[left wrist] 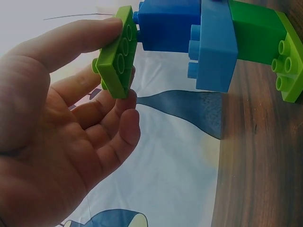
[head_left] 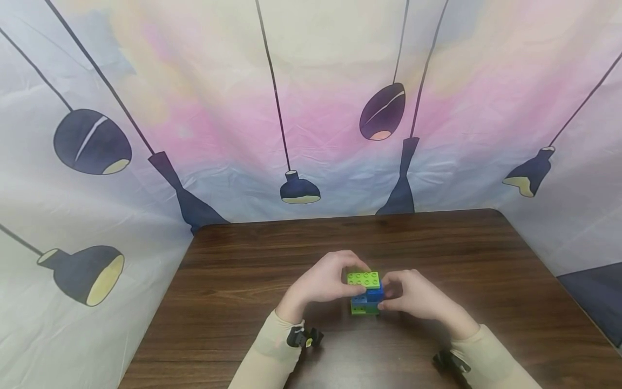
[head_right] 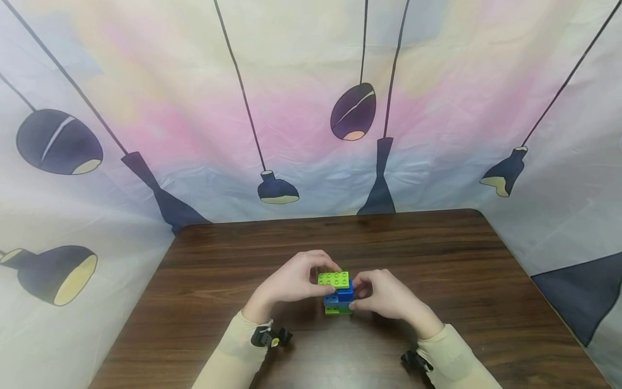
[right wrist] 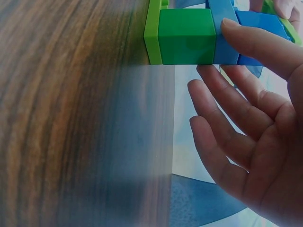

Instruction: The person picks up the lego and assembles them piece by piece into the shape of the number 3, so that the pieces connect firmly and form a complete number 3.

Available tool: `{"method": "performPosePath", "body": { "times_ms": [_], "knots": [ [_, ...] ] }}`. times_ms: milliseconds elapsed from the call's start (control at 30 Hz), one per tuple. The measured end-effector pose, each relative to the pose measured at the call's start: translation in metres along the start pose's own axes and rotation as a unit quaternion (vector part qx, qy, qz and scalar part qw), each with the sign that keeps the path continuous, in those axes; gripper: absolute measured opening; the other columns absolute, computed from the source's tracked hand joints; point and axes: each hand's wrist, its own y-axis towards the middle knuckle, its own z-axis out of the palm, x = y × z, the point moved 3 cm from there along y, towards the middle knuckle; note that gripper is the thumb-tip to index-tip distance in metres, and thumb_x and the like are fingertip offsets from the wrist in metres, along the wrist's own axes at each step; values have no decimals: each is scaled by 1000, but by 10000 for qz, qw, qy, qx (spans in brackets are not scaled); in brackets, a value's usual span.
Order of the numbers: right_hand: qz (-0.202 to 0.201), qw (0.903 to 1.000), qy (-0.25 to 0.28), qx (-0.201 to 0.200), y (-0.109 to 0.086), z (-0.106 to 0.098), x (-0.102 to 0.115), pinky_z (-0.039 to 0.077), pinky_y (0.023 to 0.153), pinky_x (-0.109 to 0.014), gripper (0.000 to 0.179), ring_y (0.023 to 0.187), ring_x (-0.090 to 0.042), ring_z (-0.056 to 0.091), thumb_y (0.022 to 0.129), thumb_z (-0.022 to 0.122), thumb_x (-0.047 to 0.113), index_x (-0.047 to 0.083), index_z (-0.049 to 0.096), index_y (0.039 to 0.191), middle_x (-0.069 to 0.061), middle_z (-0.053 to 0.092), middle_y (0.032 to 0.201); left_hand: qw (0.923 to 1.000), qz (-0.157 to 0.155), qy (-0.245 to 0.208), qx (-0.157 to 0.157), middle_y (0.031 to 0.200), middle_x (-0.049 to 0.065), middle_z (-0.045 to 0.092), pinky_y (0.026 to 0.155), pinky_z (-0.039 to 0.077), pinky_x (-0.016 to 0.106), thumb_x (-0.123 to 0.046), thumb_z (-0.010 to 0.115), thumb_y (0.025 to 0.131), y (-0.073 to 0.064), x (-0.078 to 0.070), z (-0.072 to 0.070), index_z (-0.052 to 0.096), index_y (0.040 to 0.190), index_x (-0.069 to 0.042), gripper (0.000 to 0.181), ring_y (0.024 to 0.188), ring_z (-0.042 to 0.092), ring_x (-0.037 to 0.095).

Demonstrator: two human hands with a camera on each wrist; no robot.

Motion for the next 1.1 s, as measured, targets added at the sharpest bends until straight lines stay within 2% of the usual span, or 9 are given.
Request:
{"method": "performPosePath", "body": {
  "times_ms": [333,700,933,1100],
  "knots": [
    [-1,10000,-3,-22,0,1,0,61,78,-30,28,96,-14,74,84,93,21,17,75,105,8,77,103,9996,94,246,59,109,-8,69,84,57,29,-19,85,92,0,0,1,78,121,-12,30,95,60,5],
    [-62,9998,-164,-62,0,0,0,61,81,-34,28,95,-12,74,84,93,24,19,75,105,12,76,101,9991,197,382,9,107,-8,69,84,55,25,-19,85,91,0,-1,2,79,120,-11,31,95,60,4],
    [-58,9998,-202,-58,0,1,0,61,82,-36,28,95,-11,74,84,93,24,20,75,105,14,76,101,9992,178,353,-4,108,-8,69,84,57,29,-18,85,91,0,-4,4,78,122,-12,32,95,60,4],
    [-92,9997,-209,-61,0,0,1,61,82,-36,27,96,-12,74,84,93,25,20,76,104,14,76,101,9993,158,335,16,108,-8,68,81,54,23,-18,84,92,0,-6,4,78,122,-13,32,93,59,4]
  ]
}}
